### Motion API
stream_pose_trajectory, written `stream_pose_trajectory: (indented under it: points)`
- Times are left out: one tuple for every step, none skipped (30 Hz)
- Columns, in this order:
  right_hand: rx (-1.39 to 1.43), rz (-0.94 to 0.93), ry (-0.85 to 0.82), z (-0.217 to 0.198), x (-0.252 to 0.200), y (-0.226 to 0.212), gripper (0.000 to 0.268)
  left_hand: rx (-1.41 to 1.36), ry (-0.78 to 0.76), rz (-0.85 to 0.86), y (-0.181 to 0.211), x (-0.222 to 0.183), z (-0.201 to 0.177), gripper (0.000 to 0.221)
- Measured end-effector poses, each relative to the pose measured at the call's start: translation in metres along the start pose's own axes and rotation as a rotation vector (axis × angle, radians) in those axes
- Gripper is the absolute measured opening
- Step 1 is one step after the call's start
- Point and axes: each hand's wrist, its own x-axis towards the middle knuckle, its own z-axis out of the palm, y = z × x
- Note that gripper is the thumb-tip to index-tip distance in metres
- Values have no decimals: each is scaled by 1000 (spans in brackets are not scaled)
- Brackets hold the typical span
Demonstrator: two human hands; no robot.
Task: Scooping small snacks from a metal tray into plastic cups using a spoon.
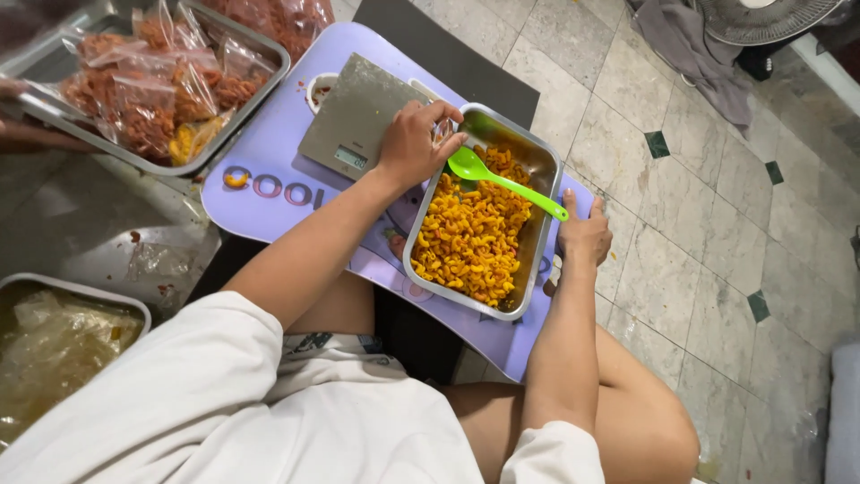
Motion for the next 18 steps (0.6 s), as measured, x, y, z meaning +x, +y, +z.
stream_pose_trajectory:
  points:
    - [27, -34, 9, -3, -4, -2, 81, 11, 12, -2, 0, -1, -2, 21]
    - [39, -34, 11, -1, -2, 0, 81, 18, 12, 8, 0, -2, -4, 21]
    - [51, -61, 17, 0, 1, 1, 83, 22, 17, 9, 0, -2, -6, 21]
    - [49, -84, 15, -1, -1, 10, 85, 20, 17, -4, 3, -11, -5, 21]
    - [46, -79, 9, -5, -8, 1, 85, 20, 11, -10, 6, -8, -12, 21]
    - [67, -102, -10, -10, -16, -4, 89, 50, 50, 12, 11, -9, -16, 22]
    - [90, -124, -29, -15, -25, -9, 92, 79, 87, 34, 16, -10, -20, 22]
    - [96, -119, -29, -16, -28, -8, 92, 81, 82, 39, 15, -9, -21, 22]
    - [109, -115, -25, -17, -32, -8, 92, 88, 77, 39, 15, -8, -23, 22]
    - [106, -116, -29, -19, -36, -4, 93, 92, 74, 20, 16, -14, -22, 23]
    - [96, -115, -37, -19, -36, -6, 93, 91, 71, 7, 14, -14, -23, 23]
    - [82, -123, -36, -18, -38, -7, 92, 108, 68, 38, 13, -13, -24, 20]
    - [69, -132, -34, -18, -40, -8, 91, 125, 66, 69, 12, -12, -25, 18]
    - [70, -130, -25, -19, -41, -9, 91, 120, 67, 75, 10, -11, -23, 18]
    - [61, -111, -21, -19, -43, -11, 89, 116, 66, 58, 9, -11, -22, 19]
    - [51, -91, -18, -20, -45, -12, 88, 113, 62, 41, 8, -12, -20, 21]
    - [53, -87, -11, -21, -45, -18, 88, 107, 61, 47, 8, -9, -23, 21]
    - [44, -70, -8, -21, -47, -19, 88, 109, 60, 64, 9, -10, -25, 22]
